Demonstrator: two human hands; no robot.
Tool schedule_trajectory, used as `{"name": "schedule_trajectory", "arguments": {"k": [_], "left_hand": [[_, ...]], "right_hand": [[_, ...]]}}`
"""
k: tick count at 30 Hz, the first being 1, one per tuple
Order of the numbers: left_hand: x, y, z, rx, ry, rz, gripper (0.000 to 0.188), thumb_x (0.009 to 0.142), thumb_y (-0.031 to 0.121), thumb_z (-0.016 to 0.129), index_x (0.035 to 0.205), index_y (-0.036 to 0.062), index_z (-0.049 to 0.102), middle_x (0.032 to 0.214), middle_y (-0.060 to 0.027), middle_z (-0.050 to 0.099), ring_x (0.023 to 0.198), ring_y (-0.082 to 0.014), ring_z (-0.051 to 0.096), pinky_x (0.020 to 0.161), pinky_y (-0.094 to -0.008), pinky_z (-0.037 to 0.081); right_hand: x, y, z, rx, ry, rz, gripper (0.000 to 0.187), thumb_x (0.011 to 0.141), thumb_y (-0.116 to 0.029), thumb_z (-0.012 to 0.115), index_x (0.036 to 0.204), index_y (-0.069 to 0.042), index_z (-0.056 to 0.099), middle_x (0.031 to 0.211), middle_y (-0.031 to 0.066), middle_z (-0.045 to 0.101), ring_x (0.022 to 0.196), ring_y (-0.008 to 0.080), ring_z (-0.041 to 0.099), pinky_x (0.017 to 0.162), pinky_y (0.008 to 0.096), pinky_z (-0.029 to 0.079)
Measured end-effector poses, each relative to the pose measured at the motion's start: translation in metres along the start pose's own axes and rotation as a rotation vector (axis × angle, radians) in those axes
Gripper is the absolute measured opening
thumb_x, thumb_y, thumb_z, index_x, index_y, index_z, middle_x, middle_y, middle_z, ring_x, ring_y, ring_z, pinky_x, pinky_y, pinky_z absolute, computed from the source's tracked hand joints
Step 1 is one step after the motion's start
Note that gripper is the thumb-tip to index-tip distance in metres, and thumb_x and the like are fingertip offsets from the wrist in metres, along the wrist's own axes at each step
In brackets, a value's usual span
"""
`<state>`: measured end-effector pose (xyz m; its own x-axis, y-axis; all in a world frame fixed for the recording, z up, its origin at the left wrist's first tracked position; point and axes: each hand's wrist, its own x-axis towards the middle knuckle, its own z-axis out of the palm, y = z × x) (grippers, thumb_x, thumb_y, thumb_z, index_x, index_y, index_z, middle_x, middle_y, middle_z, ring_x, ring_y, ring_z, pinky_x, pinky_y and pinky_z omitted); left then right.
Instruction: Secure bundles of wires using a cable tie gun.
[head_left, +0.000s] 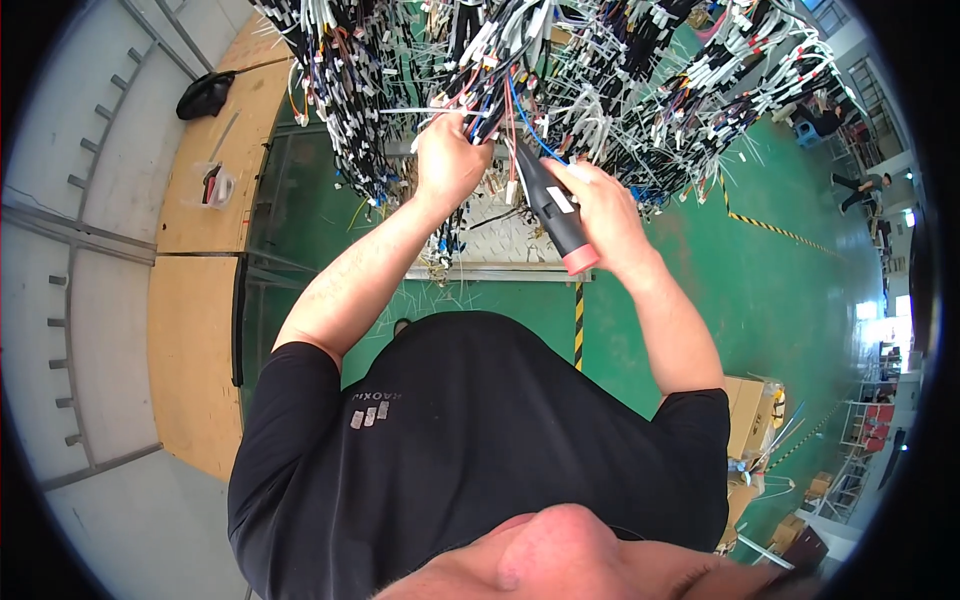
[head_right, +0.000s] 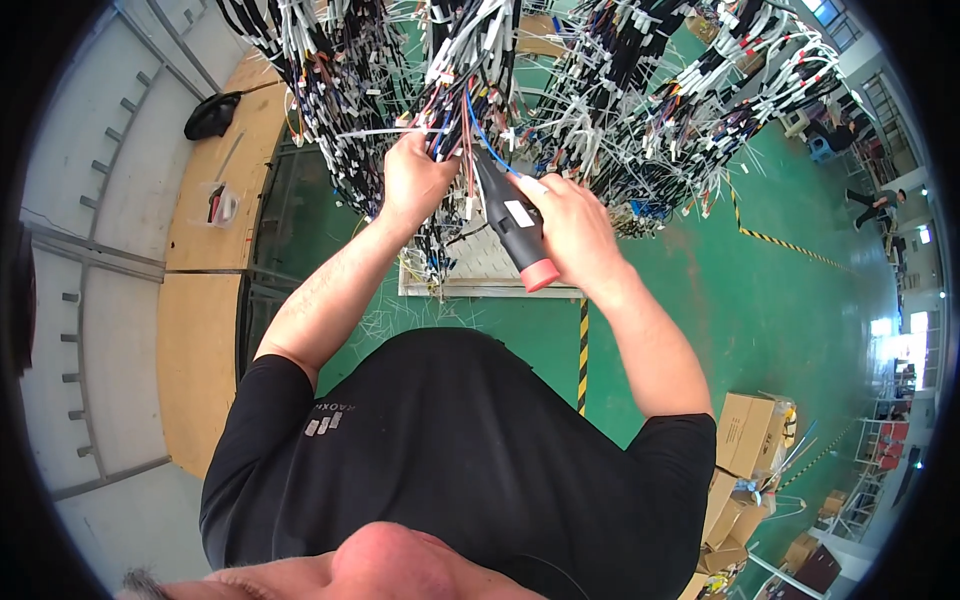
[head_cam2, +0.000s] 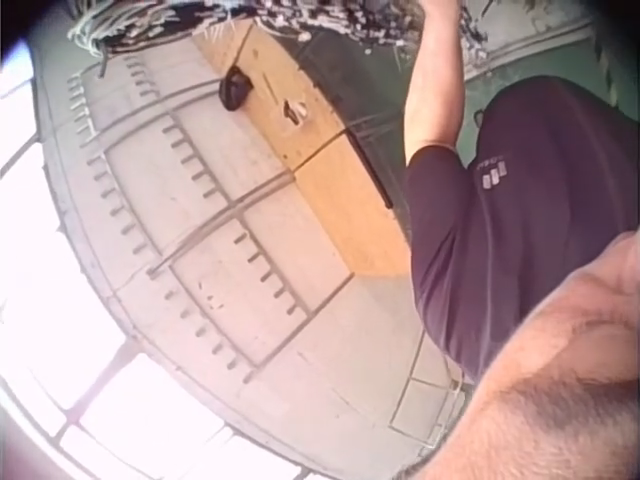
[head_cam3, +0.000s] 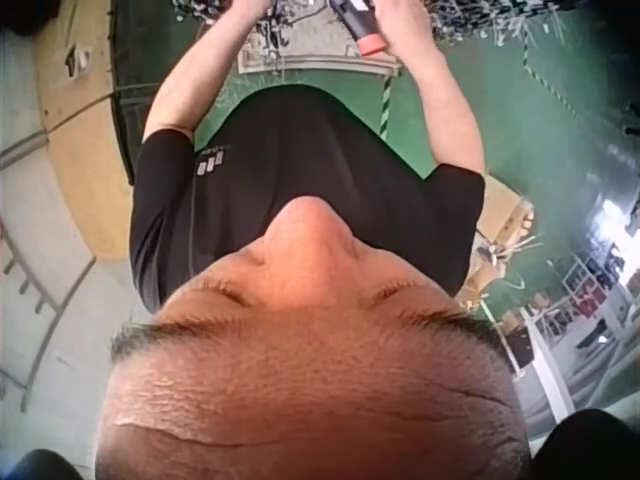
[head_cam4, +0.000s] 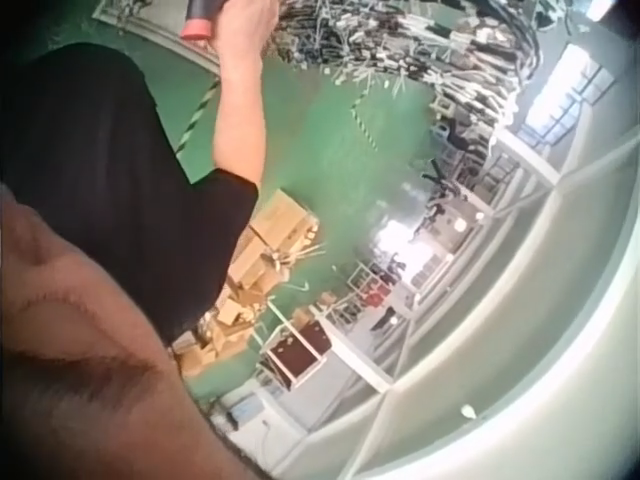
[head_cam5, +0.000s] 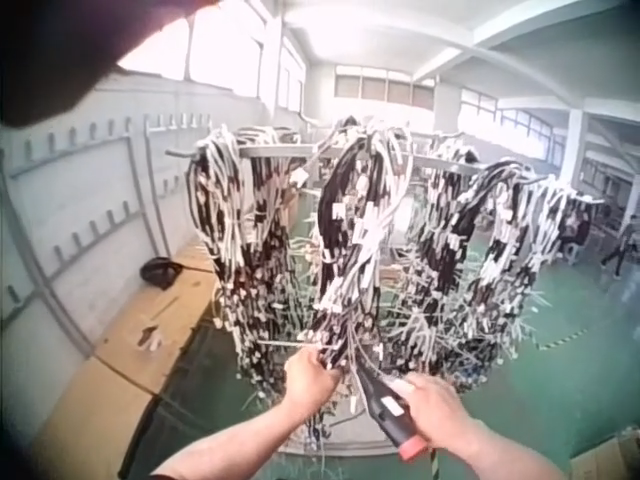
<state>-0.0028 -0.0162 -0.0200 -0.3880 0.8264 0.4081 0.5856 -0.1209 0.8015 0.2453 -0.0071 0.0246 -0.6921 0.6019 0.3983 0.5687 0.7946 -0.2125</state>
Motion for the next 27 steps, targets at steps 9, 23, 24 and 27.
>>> {"name": "schedule_trajectory", "arguments": {"k": [9, 23, 24, 27], "left_hand": [[0.008, 0.004, -0.006, -0.077, -0.254, -0.107, 0.023, 0.082, 0.013, 0.087, 0.099, 0.0025, 0.075, 0.081, -0.0048, 0.077, 0.073, -0.0126, 0.071, 0.073, -0.0333, 0.057], [0.013, -0.012, 0.01, -0.429, -0.499, -0.213, 0.041, 0.085, 0.014, 0.093, 0.117, -0.0001, 0.071, 0.099, -0.0058, 0.079, 0.085, -0.0115, 0.069, 0.083, -0.0335, 0.057], [0.01, -0.018, 0.014, -0.37, -0.419, -0.197, 0.047, 0.085, 0.016, 0.093, 0.121, -0.0003, 0.068, 0.1, -0.0071, 0.079, 0.086, -0.0124, 0.07, 0.083, -0.0338, 0.058], [-0.001, -0.011, 0.021, -0.4, -0.291, -0.14, 0.061, 0.084, 0.019, 0.091, 0.131, -0.0008, 0.059, 0.101, -0.0086, 0.077, 0.088, -0.0144, 0.072, 0.084, -0.0321, 0.059]], "right_hand": [[-0.015, 0.022, 0.008, 0.073, 0.115, -0.121, 0.027, 0.079, -0.013, 0.076, 0.103, -0.004, 0.068, 0.096, 0.017, 0.067, 0.095, 0.0393, 0.068, 0.092, 0.0507, 0.054], [-0.04, -0.015, 0.039, 0.207, 0.426, 0.012, 0.045, 0.074, -0.003, 0.078, 0.117, 0.004, 0.064, 0.107, 0.0178, 0.063, 0.1, 0.041, 0.064, 0.093, 0.047, 0.052], [-0.046, -0.009, 0.046, 0.309, 0.437, 0.062, 0.043, 0.075, 0.0, 0.075, 0.116, 0.003, 0.063, 0.107, 0.017, 0.064, 0.099, 0.0379, 0.064, 0.087, 0.0446, 0.053], [-0.053, -0.003, 0.04, 0.834, 0.23, 0.282, 0.043, 0.081, -0.008, 0.078, 0.121, -0.002, 0.062, 0.11, 0.007, 0.063, 0.101, 0.0201, 0.062, 0.095, 0.0389, 0.052]]}}
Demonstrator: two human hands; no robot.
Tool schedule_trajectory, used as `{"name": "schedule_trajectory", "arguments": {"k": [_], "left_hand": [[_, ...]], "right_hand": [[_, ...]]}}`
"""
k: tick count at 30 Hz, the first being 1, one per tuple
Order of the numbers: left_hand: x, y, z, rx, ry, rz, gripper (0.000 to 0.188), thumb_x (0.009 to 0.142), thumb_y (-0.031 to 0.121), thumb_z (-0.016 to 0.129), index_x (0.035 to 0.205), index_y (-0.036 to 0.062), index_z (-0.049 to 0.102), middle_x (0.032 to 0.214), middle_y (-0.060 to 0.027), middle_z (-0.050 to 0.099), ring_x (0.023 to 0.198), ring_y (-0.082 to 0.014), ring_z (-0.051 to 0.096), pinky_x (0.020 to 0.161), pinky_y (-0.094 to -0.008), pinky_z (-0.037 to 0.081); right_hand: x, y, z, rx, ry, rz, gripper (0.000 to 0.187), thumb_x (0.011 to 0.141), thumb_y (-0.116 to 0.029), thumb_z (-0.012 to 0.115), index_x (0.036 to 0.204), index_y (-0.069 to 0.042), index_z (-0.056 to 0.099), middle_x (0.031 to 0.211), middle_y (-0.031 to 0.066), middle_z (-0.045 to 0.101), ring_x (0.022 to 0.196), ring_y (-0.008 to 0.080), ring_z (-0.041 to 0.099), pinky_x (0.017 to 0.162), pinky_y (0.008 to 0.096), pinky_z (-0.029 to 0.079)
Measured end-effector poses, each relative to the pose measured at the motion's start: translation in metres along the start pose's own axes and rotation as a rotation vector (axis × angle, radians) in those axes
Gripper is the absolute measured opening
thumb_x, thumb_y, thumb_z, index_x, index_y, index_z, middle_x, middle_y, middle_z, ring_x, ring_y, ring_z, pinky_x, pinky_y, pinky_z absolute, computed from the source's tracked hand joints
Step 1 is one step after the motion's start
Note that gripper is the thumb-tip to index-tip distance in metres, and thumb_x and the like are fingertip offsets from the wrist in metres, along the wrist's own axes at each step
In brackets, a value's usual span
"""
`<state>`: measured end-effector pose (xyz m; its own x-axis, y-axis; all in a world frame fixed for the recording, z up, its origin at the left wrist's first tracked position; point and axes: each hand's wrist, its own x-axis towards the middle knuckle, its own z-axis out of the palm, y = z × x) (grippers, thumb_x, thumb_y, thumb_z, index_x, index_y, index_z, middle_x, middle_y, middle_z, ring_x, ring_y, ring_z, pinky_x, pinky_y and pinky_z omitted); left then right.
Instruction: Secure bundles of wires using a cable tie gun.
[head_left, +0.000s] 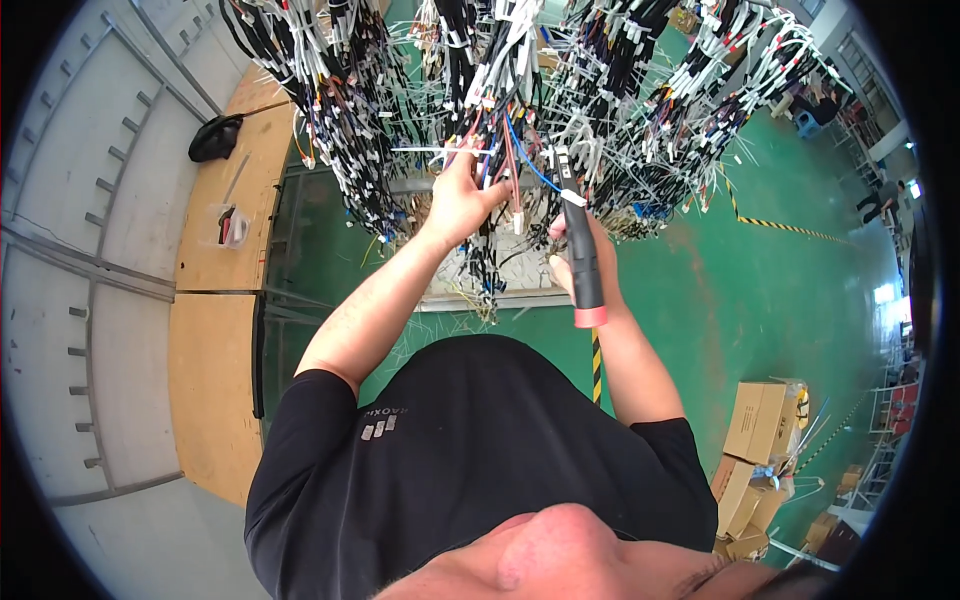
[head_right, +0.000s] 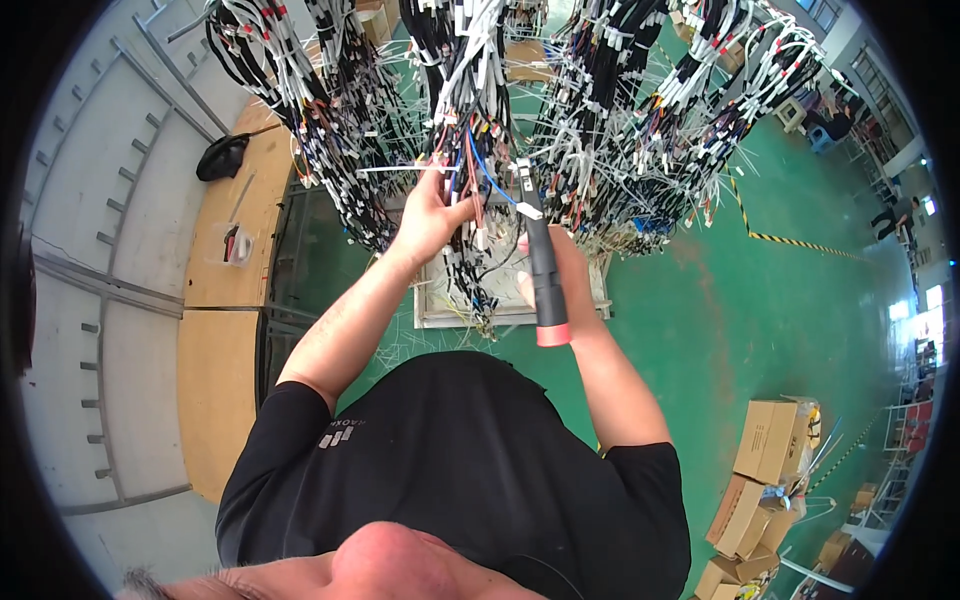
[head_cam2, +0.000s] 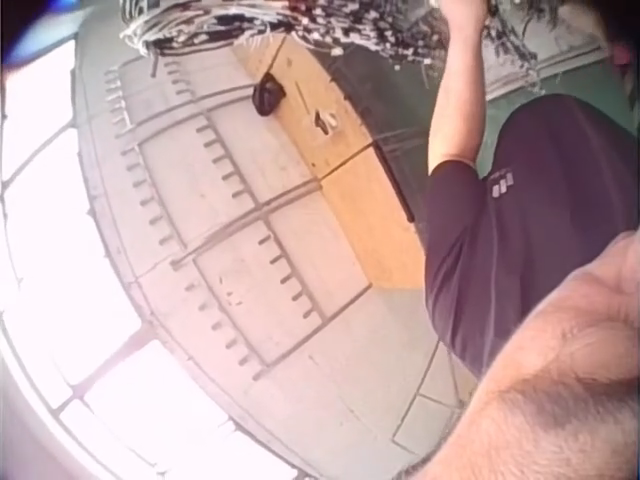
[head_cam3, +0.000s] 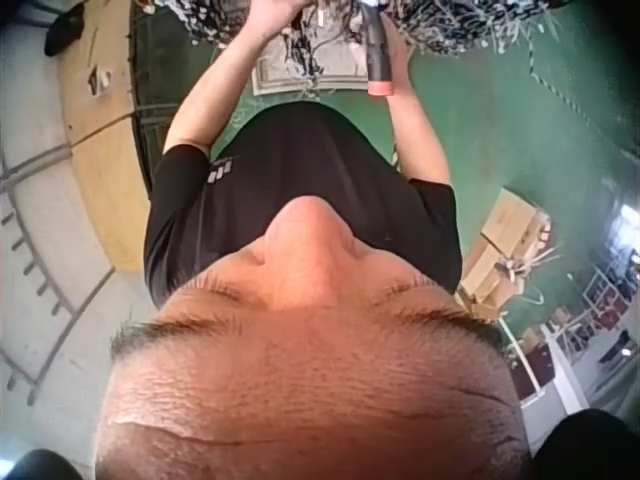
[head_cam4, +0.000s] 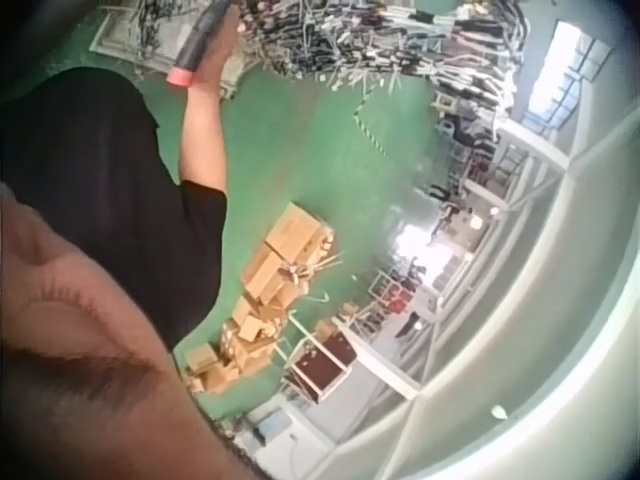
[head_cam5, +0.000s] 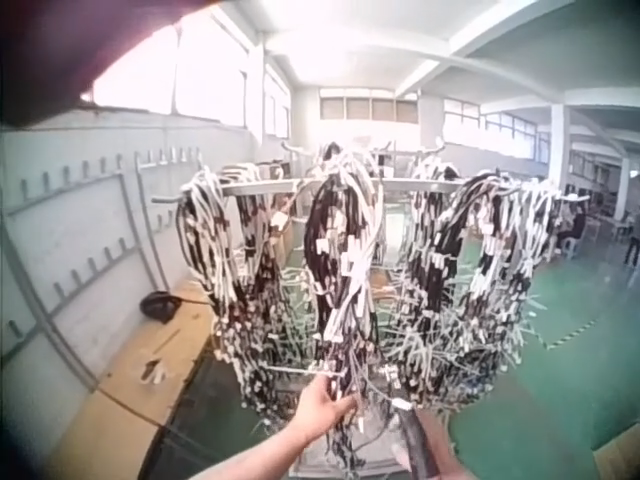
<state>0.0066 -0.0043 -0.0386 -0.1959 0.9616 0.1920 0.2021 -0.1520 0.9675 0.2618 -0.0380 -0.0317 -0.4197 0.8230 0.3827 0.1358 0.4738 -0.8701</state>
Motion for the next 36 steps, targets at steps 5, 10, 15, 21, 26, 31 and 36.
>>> {"name": "schedule_trajectory", "arguments": {"k": [5, 10, 15, 21, 26, 31, 36], "left_hand": [[-0.003, -0.002, -0.002, -0.664, -0.267, -0.097, 0.042, 0.098, 0.006, 0.071, 0.138, 0.0022, 0.06, 0.12, -0.0041, 0.072, 0.107, -0.0167, 0.069, 0.1, -0.0346, 0.054], [0.01, 0.008, -0.009, -0.604, -0.443, -0.159, 0.042, 0.097, 0.008, 0.076, 0.136, 0.0039, 0.062, 0.114, -0.0092, 0.078, 0.103, -0.0186, 0.073, 0.093, -0.033, 0.057], [0.01, 0.003, -0.003, -0.541, -0.447, 0.02, 0.052, 0.099, 0.014, 0.08, 0.144, 0.0058, 0.055, 0.117, -0.0073, 0.076, 0.106, -0.0148, 0.072, 0.099, -0.0332, 0.058], [0.01, -0.012, 0.014, -0.531, -0.342, 0.063, 0.052, 0.096, -0.002, 0.076, 0.144, 0.0025, 0.054, 0.109, -0.0049, 0.074, 0.082, -0.0158, 0.076, 0.08, -0.032, 0.062], [-0.001, 0.002, 0.019, -0.07, 0.084, 0.152, 0.049, 0.085, 0.014, 0.09, 0.126, 0.0034, 0.066, 0.098, -0.0177, 0.079, 0.083, -0.0311, 0.079, 0.077, -0.0409, 0.061], [-0.007, 0.006, 0.0, 0.225, 0.128, 0.211, 0.049, 0.085, 0.027, 0.089, 0.124, 0.008, 0.066, 0.092, -0.02, 0.076, 0.088, -0.0427, 0.074, 0.077, -0.0507, 0.058], [-0.011, 0.018, -0.016, 0.238, 0.102, 0.214, 0.051, 0.085, 0.025, 0.089, 0.126, 0.0075, 0.066, 0.103, -0.0175, 0.076, 0.089, -0.0419, 0.074, 0.078, -0.0496, 0.057]], "right_hand": [[0.022, -0.034, 0.015, 0.615, -0.047, -0.112, 0.039, 0.086, -0.013, 0.07, 0.123, -0.003, 0.06, 0.119, 0.0111, 0.063, 0.106, 0.0206, 0.061, 0.102, 0.0414, 0.049], [0.017, -0.073, 0.006, 0.215, 0.215, -0.294, 0.047, 0.09, -0.005, 0.068, 0.134, 0.003, 0.055, 0.123, 0.0115, 0.06, 0.116, 0.0204, 0.06, 0.108, 0.0403, 0.048], [0.023, -0.127, -0.03, 0.069, -0.184, -0.068, 0.059, 0.088, -0.019, 0.076, 0.139, 0.006, 0.059, 0.116, 0.0115, 0.067, 0.112, 0.0218, 0.063, 0.105, 0.0381, 0.048], [0.043, -0.127, -0.042, -0.339, -0.284, 0.086, 0.055, 0.08, -0.009, 0.079, 0.133, 0.001, 0.066, 0.104, 0.0052, 0.069, 0.095, 0.0143, 0.065, 0.088, 0.0307, 0.054], [0.059, -0.126, -0.045, -0.5, -0.378, 0.118, 0.054, 0.079, -0.009, 0.08, 0.129, 0.002, 0.066, 0.104, 0.0065, 0.066, 0.09, 0.0165, 0.061, 0.084, 0.0324, 0.053], [0.071, -0.124, -0.045, -0.503, -0.405, 0.157, 0.057, 0.077, -0.008, 0.08, 0.132, 0.001, 0.067, 0.101, 0.0072, 0.066, 0.089, 0.0177, 0.061, 0.083, 0.0326, 0.053], [0.081, -0.127, -0.04, -0.528, -0.471, 0.134, 0.057, 0.075, -0.008, 0.08, 0.13, 0.0, 0.07, 0.099, 0.0086, 0.068, 0.089, 0.0191, 0.065, 0.084, 0.0337, 0.053]]}}
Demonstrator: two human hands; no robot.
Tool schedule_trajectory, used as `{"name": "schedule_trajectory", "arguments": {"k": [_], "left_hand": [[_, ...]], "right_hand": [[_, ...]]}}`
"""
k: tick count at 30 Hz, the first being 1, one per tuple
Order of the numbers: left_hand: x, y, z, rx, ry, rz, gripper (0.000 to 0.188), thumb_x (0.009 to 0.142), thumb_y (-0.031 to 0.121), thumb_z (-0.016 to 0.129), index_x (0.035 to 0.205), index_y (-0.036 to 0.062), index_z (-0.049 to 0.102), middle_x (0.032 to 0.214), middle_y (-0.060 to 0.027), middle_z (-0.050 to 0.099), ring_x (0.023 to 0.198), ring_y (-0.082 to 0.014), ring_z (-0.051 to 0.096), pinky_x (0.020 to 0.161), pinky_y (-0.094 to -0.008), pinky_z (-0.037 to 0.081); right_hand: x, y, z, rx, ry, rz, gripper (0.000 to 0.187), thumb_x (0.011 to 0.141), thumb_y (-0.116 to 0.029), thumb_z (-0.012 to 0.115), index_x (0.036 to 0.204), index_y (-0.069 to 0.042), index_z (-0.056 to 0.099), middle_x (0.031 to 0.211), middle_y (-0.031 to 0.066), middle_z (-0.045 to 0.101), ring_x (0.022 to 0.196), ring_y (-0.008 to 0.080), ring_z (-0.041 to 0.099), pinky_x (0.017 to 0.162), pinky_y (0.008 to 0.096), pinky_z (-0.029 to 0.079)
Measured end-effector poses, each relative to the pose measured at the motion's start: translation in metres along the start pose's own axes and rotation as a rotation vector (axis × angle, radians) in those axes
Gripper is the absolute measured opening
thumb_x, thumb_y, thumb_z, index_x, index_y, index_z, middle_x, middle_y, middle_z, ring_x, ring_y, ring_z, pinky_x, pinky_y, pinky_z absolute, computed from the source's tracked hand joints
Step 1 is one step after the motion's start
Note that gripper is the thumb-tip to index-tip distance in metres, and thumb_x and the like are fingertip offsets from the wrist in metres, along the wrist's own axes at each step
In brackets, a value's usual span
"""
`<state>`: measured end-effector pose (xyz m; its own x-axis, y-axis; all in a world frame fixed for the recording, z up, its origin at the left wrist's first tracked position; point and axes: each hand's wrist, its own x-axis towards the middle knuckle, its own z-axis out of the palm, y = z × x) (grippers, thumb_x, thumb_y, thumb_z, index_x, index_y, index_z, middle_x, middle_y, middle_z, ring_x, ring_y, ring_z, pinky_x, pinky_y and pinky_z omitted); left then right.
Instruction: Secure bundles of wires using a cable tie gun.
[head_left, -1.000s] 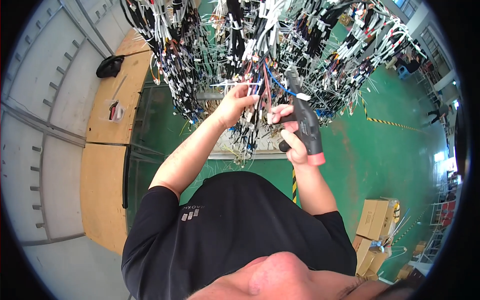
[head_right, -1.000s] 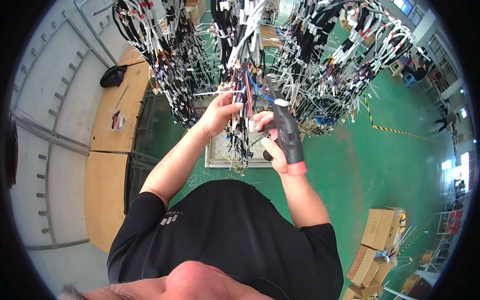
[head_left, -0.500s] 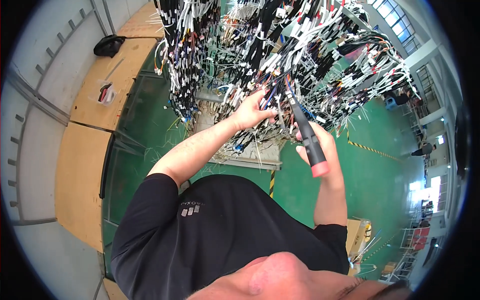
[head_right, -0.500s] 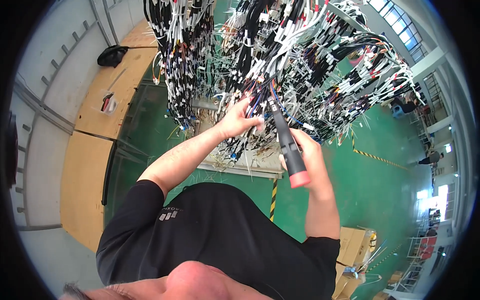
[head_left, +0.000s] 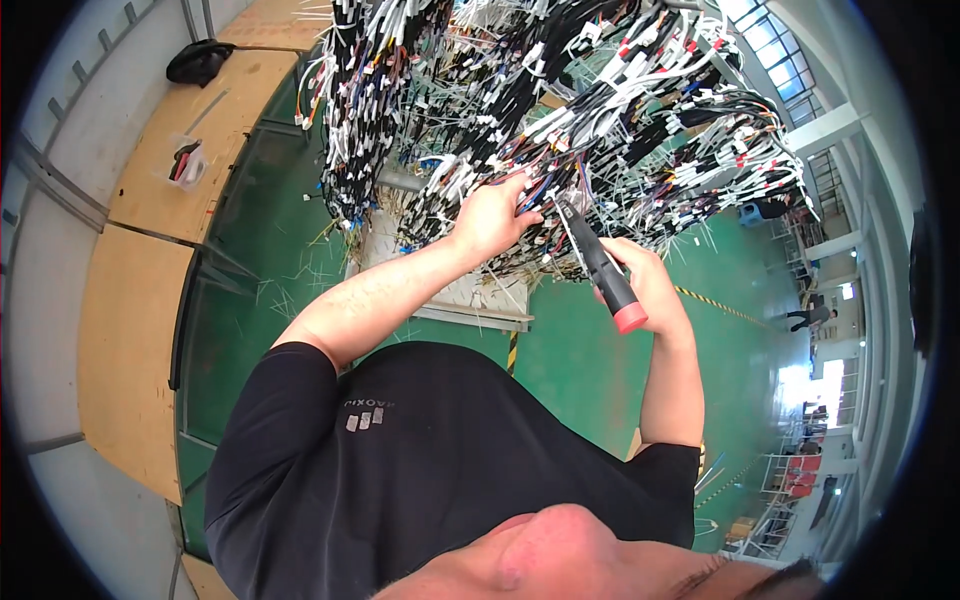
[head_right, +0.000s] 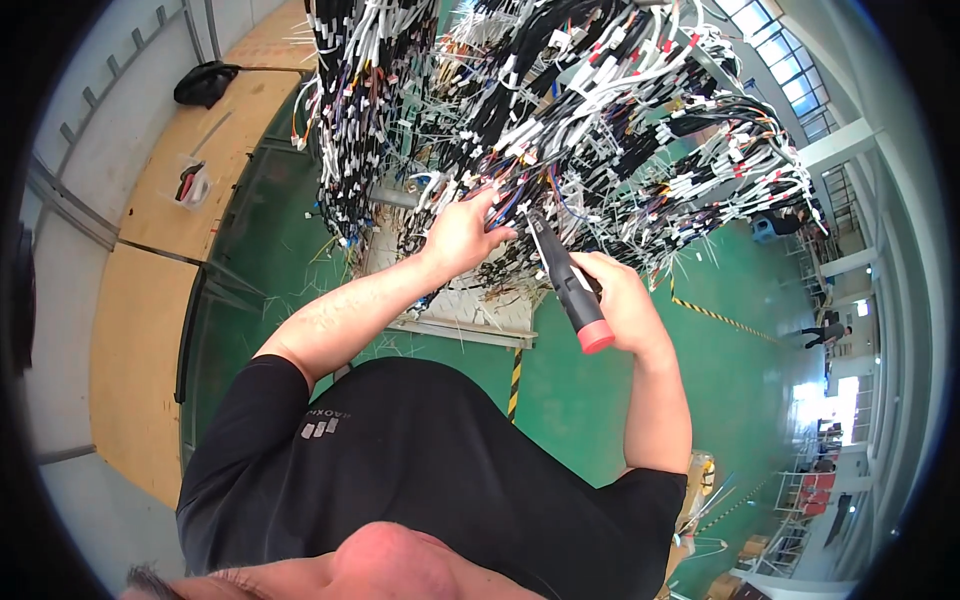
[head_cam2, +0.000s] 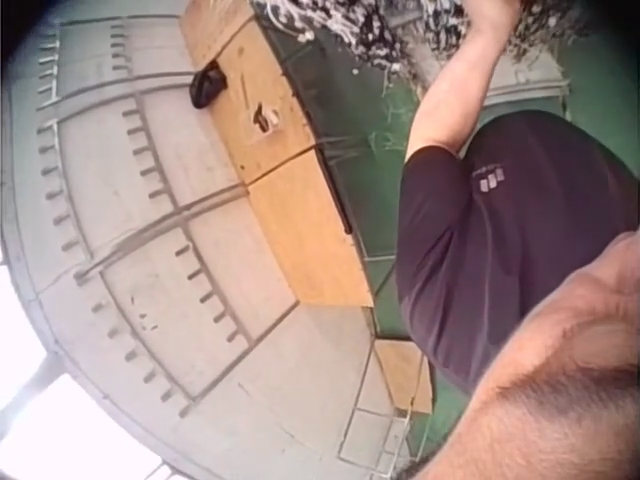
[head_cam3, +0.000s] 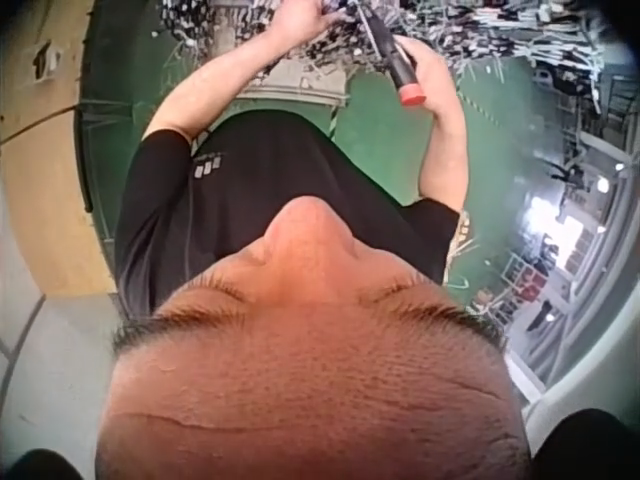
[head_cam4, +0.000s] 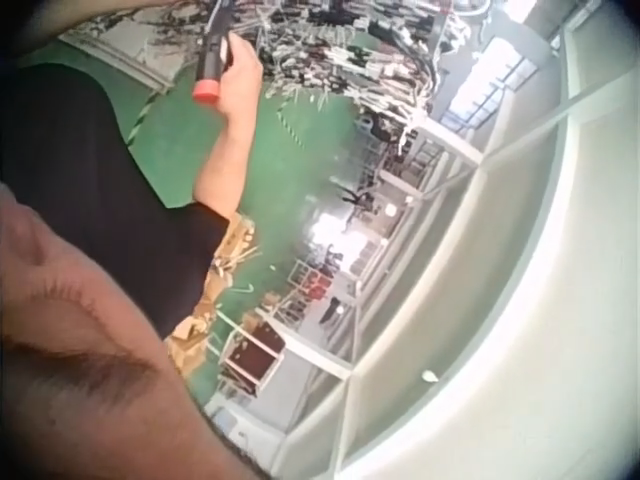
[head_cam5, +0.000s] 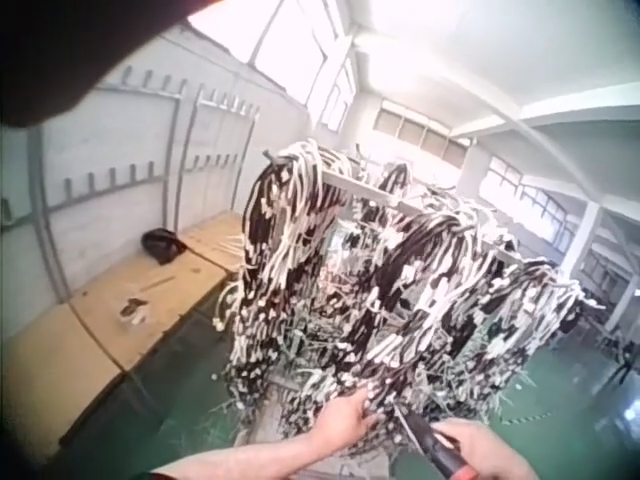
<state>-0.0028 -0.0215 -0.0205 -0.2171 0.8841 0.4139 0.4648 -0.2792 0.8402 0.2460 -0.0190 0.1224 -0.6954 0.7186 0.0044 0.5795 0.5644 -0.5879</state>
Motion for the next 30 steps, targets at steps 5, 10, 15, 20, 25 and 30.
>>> {"name": "schedule_trajectory", "arguments": {"k": [5, 10, 15, 20, 25, 30], "left_hand": [[0.002, -0.006, -0.011, 0.05, -0.093, -0.031, 0.052, 0.086, 0.025, 0.088, 0.13, 0.0102, 0.065, 0.101, -0.0187, 0.075, 0.089, -0.0428, 0.073, 0.078, -0.0516, 0.057], [-0.001, -0.008, -0.017, 0.078, -0.077, -0.016, 0.051, 0.086, 0.025, 0.088, 0.129, 0.0108, 0.065, 0.095, -0.0188, 0.075, 0.088, -0.0431, 0.073, 0.077, -0.0526, 0.057], [-0.006, 0.0, -0.024, 0.124, -0.068, -0.016, 0.048, 0.086, 0.026, 0.088, 0.125, 0.0093, 0.064, 0.086, -0.0186, 0.074, 0.085, -0.0432, 0.074, 0.075, -0.0534, 0.057], [-0.003, 0.008, -0.028, 0.139, -0.119, -0.024, 0.048, 0.087, 0.027, 0.087, 0.121, 0.0072, 0.061, 0.084, -0.0182, 0.074, 0.084, -0.043, 0.074, 0.075, -0.0542, 0.058], [-0.002, 0.006, -0.027, 0.114, -0.126, 0.009, 0.05, 0.086, 0.026, 0.087, 0.122, 0.0044, 0.06, 0.084, -0.0205, 0.074, 0.086, -0.0447, 0.074, 0.076, -0.0546, 0.058], [-0.002, 0.006, -0.019, 0.132, -0.094, 0.018, 0.059, 0.085, 0.025, 0.089, 0.132, 0.0042, 0.059, 0.083, -0.0202, 0.073, 0.081, -0.0442, 0.073, 0.071, -0.0526, 0.058]], "right_hand": [[0.007, -0.011, 0.0, -0.152, -0.061, -0.086, 0.06, 0.073, -0.01, 0.08, 0.131, -0.001, 0.07, 0.099, 0.0134, 0.071, 0.091, 0.0305, 0.068, 0.086, 0.0381, 0.054], [0.007, -0.013, 0.02, -0.255, 0.05, -0.123, 0.064, 0.078, -0.01, 0.085, 0.139, -0.003, 0.067, 0.108, 0.0138, 0.072, 0.1, 0.0316, 0.07, 0.093, 0.0386, 0.055], [-0.002, 0.015, 0.048, -0.426, 0.199, -0.084, 0.054, 0.082, -0.011, 0.082, 0.134, -0.005, 0.07, 0.101, 0.013, 0.071, 0.091, 0.0311, 0.071, 0.083, 0.0383, 0.056], [-0.003, 0.024, 0.052, -0.35, 0.256, -0.022, 0.021, 0.086, -0.013, 0.072, 0.107, -0.008, 0.077, 0.088, 0.0122, 0.073, 0.079, 0.0336, 0.073, 0.072, 0.0408, 0.057], [-0.006, 0.017, 0.056, -0.427, 0.293, -0.008, 0.016, 0.09, -0.013, 0.066, 0.102, -0.007, 0.074, 0.088, 0.0126, 0.071, 0.083, 0.0358, 0.072, 0.076, 0.0449, 0.056], [-0.006, 0.008, 0.058, -0.474, 0.295, -0.074, 0.024, 0.09, -0.015, 0.064, 0.112, -0.006, 0.069, 0.101, 0.0142, 0.069, 0.099, 0.0383, 0.068, 0.09, 0.0479, 0.053]]}}
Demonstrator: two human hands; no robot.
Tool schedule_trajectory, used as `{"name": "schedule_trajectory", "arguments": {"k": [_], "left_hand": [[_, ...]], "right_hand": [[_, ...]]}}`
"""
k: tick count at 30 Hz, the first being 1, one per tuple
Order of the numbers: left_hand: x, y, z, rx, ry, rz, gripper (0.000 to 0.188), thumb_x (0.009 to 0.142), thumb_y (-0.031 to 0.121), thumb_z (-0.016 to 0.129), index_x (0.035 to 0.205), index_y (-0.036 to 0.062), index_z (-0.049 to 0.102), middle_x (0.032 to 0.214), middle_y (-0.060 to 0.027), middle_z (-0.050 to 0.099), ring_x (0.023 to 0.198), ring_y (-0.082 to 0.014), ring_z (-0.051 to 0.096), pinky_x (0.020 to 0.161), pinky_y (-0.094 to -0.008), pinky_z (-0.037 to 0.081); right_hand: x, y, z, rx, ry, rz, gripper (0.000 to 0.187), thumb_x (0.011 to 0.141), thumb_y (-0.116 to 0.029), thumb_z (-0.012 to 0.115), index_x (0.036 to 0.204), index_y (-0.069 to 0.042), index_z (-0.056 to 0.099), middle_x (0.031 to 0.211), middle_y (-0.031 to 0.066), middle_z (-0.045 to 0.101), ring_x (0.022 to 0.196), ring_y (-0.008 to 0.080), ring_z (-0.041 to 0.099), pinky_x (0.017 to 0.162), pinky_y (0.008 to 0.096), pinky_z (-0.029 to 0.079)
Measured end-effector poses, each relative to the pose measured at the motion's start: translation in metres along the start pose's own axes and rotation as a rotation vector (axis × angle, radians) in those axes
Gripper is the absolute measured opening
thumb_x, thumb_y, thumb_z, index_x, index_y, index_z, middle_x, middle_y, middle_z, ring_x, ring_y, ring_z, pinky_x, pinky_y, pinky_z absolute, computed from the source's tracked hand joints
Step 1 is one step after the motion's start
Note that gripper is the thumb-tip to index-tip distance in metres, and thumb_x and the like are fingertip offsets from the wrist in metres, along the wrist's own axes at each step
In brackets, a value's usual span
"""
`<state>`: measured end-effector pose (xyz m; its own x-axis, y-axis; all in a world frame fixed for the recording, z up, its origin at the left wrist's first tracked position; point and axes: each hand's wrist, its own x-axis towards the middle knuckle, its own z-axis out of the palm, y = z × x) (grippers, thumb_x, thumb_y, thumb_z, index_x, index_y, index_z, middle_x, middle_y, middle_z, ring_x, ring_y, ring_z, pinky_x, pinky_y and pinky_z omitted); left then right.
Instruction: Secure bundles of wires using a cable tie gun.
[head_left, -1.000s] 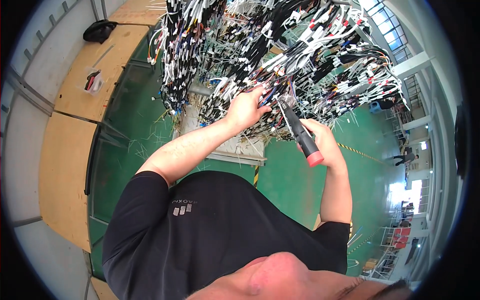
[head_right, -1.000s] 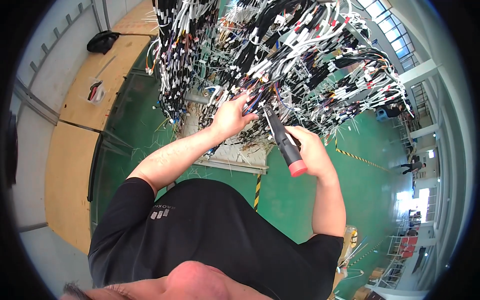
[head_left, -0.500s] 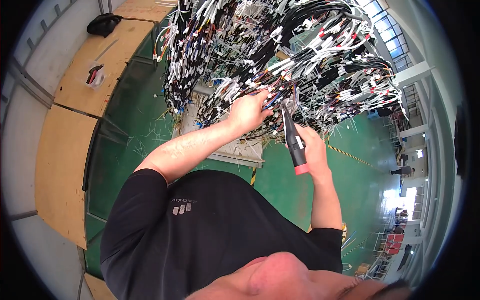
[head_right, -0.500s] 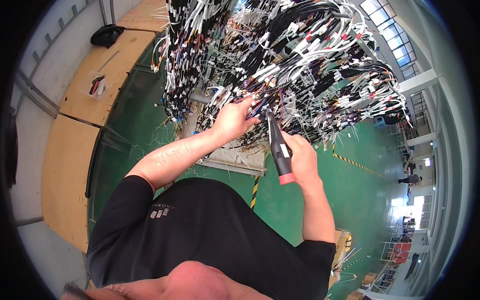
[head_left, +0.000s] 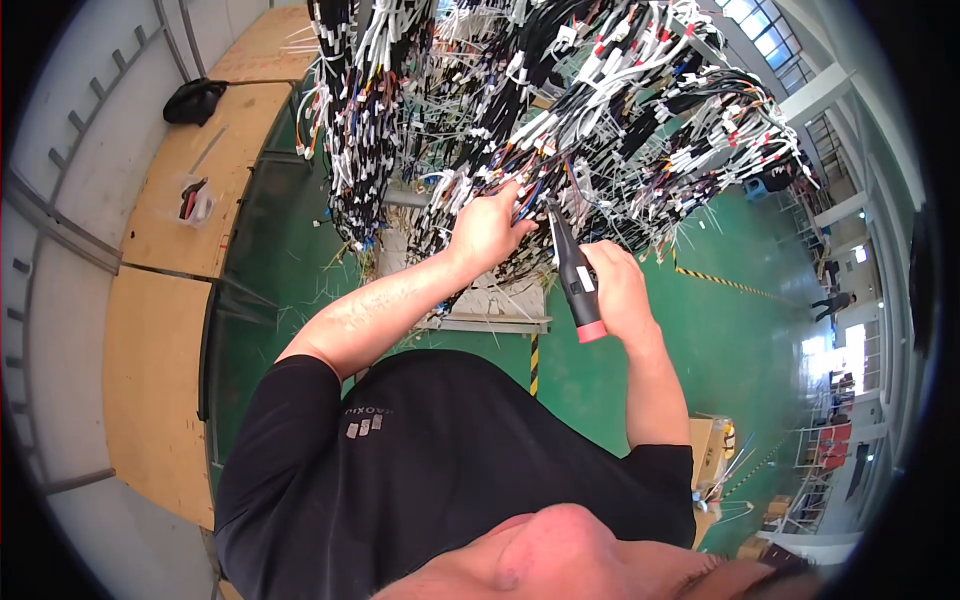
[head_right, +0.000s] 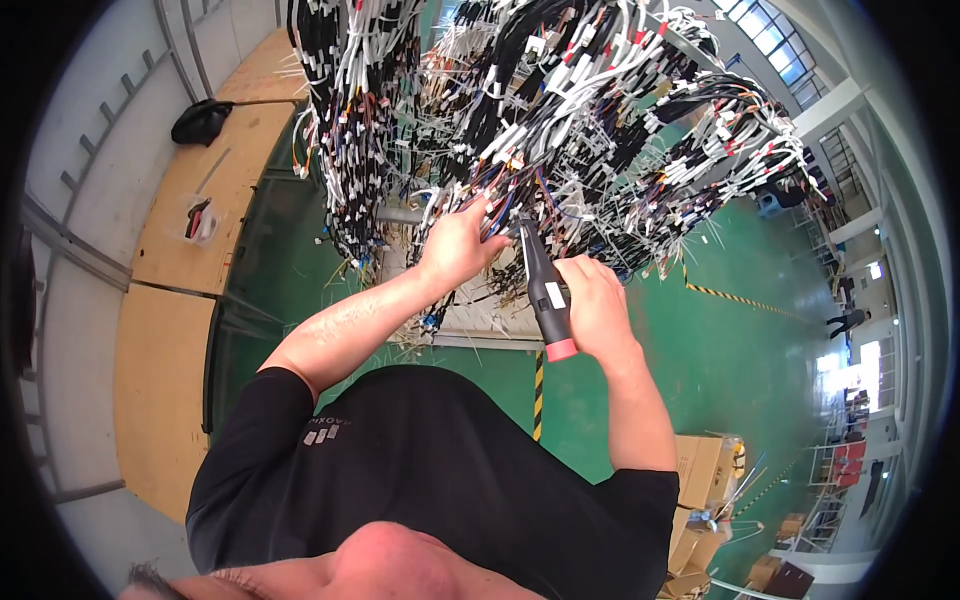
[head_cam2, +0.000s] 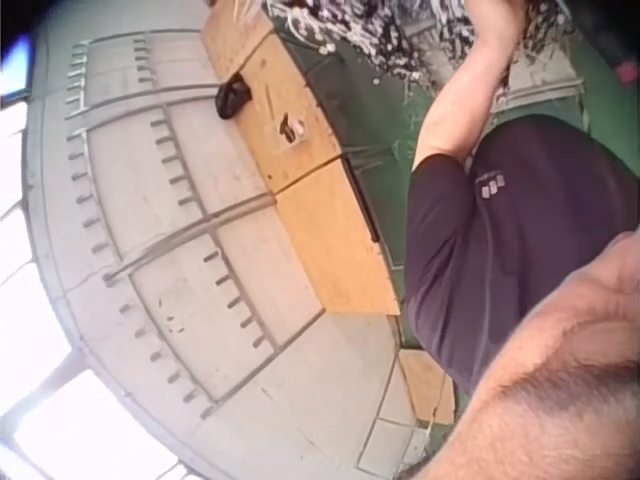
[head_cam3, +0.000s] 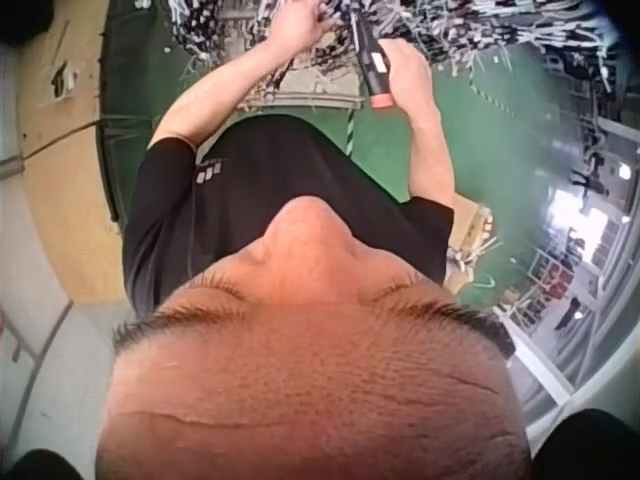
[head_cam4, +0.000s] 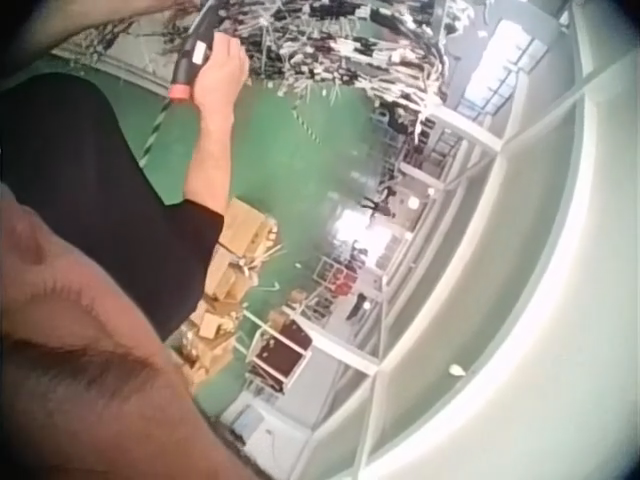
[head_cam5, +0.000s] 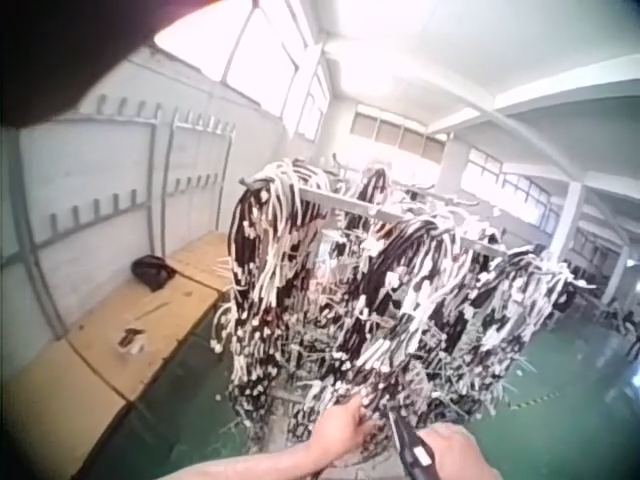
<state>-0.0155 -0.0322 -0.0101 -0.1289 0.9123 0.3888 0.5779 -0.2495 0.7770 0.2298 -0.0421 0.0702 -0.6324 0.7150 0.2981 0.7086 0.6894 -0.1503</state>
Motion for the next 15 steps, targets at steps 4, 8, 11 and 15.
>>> {"name": "schedule_trajectory", "arguments": {"k": [4, 8, 11, 15], "left_hand": [[0.0, 0.0, -0.003, -0.036, 0.01, 0.027, 0.053, 0.084, 0.025, 0.09, 0.124, 0.0055, 0.059, 0.077, -0.0172, 0.072, 0.075, -0.0434, 0.073, 0.067, -0.0524, 0.057], [0.006, -0.011, 0.001, -0.145, -0.047, -0.061, 0.058, 0.084, 0.024, 0.091, 0.13, 0.0051, 0.061, 0.079, -0.0179, 0.073, 0.074, -0.0406, 0.073, 0.067, -0.0493, 0.057], [0.006, -0.011, 0.011, -0.126, 0.049, 0.044, 0.061, 0.084, 0.022, 0.091, 0.136, 0.006, 0.062, 0.08, -0.0177, 0.074, 0.073, -0.0387, 0.074, 0.067, -0.0485, 0.058], [0.006, -0.004, 0.019, -0.023, 0.017, -0.063, 0.059, 0.084, 0.024, 0.09, 0.133, 0.0061, 0.062, 0.075, -0.0166, 0.072, 0.07, -0.0376, 0.073, 0.065, -0.0482, 0.057]], "right_hand": [[-0.008, 0.0, 0.008, 0.022, 0.015, 0.075, 0.015, 0.086, -0.017, 0.069, 0.095, -0.005, 0.07, 0.085, 0.0125, 0.068, 0.081, 0.0393, 0.069, 0.078, 0.0473, 0.055], [-0.01, 0.011, 0.016, -0.031, 0.137, -0.053, 0.012, 0.084, -0.018, 0.07, 0.085, -0.006, 0.068, 0.077, 0.0113, 0.066, 0.075, 0.0371, 0.068, 0.075, 0.0448, 0.056], [-0.01, 0.015, 0.019, -0.027, 0.138, -0.124, 0.034, 0.079, -0.013, 0.074, 0.112, -0.005, 0.07, 0.101, 0.0134, 0.067, 0.101, 0.0363, 0.066, 0.095, 0.0468, 0.051], [-0.012, 0.026, 0.023, 0.091, 0.08, -0.068, 0.048, 0.079, -0.012, 0.076, 0.126, -0.005, 0.068, 0.107, 0.013, 0.066, 0.107, 0.0362, 0.065, 0.098, 0.0472, 0.049]]}}
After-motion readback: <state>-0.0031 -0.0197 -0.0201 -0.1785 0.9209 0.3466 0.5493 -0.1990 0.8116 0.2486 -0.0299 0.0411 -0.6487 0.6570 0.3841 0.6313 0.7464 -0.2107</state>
